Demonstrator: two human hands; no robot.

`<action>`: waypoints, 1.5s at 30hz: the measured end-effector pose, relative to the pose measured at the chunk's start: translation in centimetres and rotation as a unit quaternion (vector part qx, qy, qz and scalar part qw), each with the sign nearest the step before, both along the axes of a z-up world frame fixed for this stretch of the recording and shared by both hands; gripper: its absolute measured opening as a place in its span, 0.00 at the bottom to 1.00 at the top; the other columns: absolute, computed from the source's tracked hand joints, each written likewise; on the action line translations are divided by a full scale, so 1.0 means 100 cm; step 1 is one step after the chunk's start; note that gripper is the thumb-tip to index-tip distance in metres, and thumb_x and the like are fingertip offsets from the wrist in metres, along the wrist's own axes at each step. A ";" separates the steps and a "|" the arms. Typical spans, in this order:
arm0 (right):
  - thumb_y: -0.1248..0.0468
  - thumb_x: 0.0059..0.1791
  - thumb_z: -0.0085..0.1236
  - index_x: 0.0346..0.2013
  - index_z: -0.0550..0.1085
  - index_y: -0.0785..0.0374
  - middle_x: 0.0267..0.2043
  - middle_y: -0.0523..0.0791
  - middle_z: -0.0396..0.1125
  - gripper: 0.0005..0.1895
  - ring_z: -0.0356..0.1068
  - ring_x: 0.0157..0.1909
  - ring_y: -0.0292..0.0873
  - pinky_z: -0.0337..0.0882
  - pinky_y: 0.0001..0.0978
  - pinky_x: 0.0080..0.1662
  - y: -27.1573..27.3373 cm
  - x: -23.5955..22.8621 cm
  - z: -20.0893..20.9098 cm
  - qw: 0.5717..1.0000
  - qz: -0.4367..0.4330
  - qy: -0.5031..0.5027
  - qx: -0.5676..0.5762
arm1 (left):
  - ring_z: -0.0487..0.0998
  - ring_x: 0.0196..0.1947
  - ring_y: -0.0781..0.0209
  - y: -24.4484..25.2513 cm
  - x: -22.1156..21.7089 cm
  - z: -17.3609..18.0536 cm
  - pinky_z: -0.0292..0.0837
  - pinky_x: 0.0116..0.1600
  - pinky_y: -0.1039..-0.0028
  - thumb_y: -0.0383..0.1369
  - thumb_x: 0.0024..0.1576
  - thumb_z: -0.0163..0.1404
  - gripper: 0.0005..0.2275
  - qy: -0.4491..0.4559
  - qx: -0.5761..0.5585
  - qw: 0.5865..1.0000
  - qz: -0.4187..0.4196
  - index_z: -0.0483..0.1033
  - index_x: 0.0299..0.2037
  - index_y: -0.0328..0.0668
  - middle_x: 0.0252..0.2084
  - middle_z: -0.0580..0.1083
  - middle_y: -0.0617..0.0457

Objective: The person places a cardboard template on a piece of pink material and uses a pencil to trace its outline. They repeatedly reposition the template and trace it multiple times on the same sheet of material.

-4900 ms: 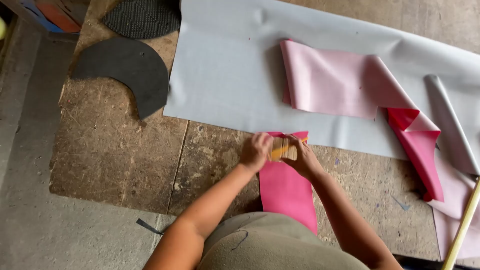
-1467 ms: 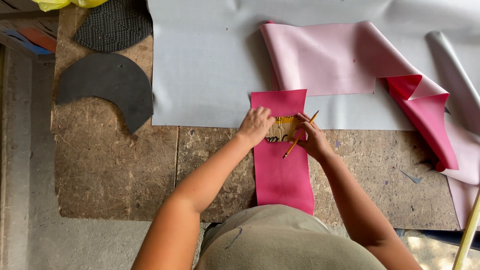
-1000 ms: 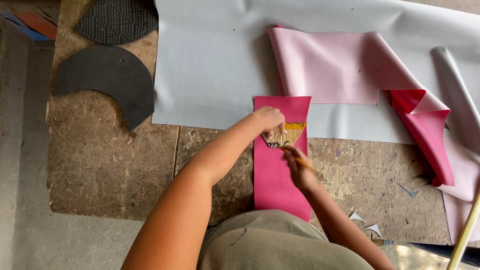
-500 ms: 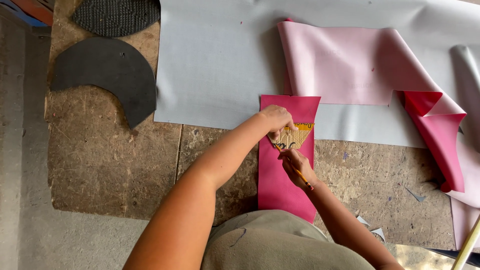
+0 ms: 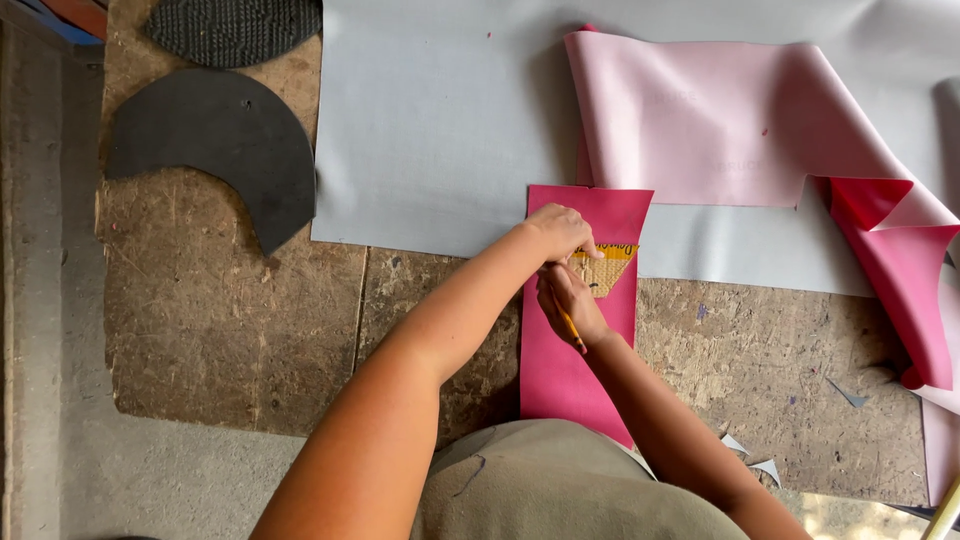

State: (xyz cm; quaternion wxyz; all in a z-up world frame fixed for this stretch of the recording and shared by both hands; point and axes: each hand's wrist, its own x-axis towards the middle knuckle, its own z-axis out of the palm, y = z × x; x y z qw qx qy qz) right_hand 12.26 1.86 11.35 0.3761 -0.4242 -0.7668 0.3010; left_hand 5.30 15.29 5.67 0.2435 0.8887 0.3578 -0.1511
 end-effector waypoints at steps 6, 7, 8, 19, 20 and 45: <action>0.71 0.52 0.50 0.38 0.73 0.65 0.30 0.50 0.70 0.04 0.73 0.32 0.61 0.74 0.46 0.35 -0.061 0.032 -0.014 0.996 -0.051 -0.001 -0.076 | 0.78 0.52 0.72 -0.014 0.000 -0.011 0.75 0.59 0.74 0.61 0.57 0.43 0.15 -0.009 0.059 0.997 -0.038 0.82 0.37 0.76 0.33 0.81 0.76; 0.71 0.52 0.50 0.38 0.73 0.65 0.30 0.50 0.70 0.04 0.73 0.32 0.61 0.74 0.46 0.35 -0.048 0.025 -0.016 0.996 -0.051 -0.002 -0.074 | 0.78 0.52 0.72 -0.006 0.000 -0.014 0.75 0.59 0.74 0.61 0.57 0.43 0.15 -0.009 0.061 0.997 -0.038 0.82 0.37 0.76 0.33 0.81 0.76; 0.71 0.51 0.51 0.40 0.71 0.66 0.31 0.53 0.68 0.04 0.72 0.34 0.63 0.72 0.50 0.36 -0.041 0.020 -0.018 0.996 -0.051 -0.013 -0.073 | 0.77 0.52 0.74 -0.004 0.003 -0.018 0.75 0.57 0.76 0.61 0.58 0.43 0.16 -0.011 0.063 0.997 -0.042 0.82 0.35 0.76 0.31 0.81 0.78; 0.69 0.52 0.51 0.37 0.74 0.61 0.28 0.50 0.69 0.04 0.73 0.31 0.59 0.73 0.45 0.35 -0.057 0.029 -0.016 0.991 -0.087 -0.004 -0.100 | 0.75 0.51 0.78 -0.009 -0.007 0.009 0.74 0.56 0.82 0.60 0.58 0.43 0.14 -0.008 0.081 0.995 -0.052 0.80 0.30 0.79 0.23 0.77 0.86; 0.67 0.52 0.51 0.39 0.72 0.62 0.29 0.53 0.67 0.03 0.72 0.34 0.62 0.71 0.49 0.36 -0.058 0.029 -0.021 0.988 -0.094 -0.017 -0.121 | 0.76 0.52 0.77 -0.013 -0.007 0.011 0.75 0.56 0.79 0.61 0.57 0.42 0.16 -0.010 0.068 0.997 -0.032 0.81 0.33 0.77 0.26 0.78 0.84; 0.68 0.48 0.55 0.33 0.77 0.55 0.27 0.41 0.77 0.05 0.73 0.27 0.40 0.69 0.31 0.35 -0.059 0.046 -0.021 0.940 -0.204 0.011 -0.273 | 0.76 0.46 0.55 -0.064 0.036 -0.011 0.79 0.47 0.62 0.50 0.62 0.46 0.14 -0.045 0.224 0.970 -0.087 0.84 0.41 0.61 0.51 0.73 0.60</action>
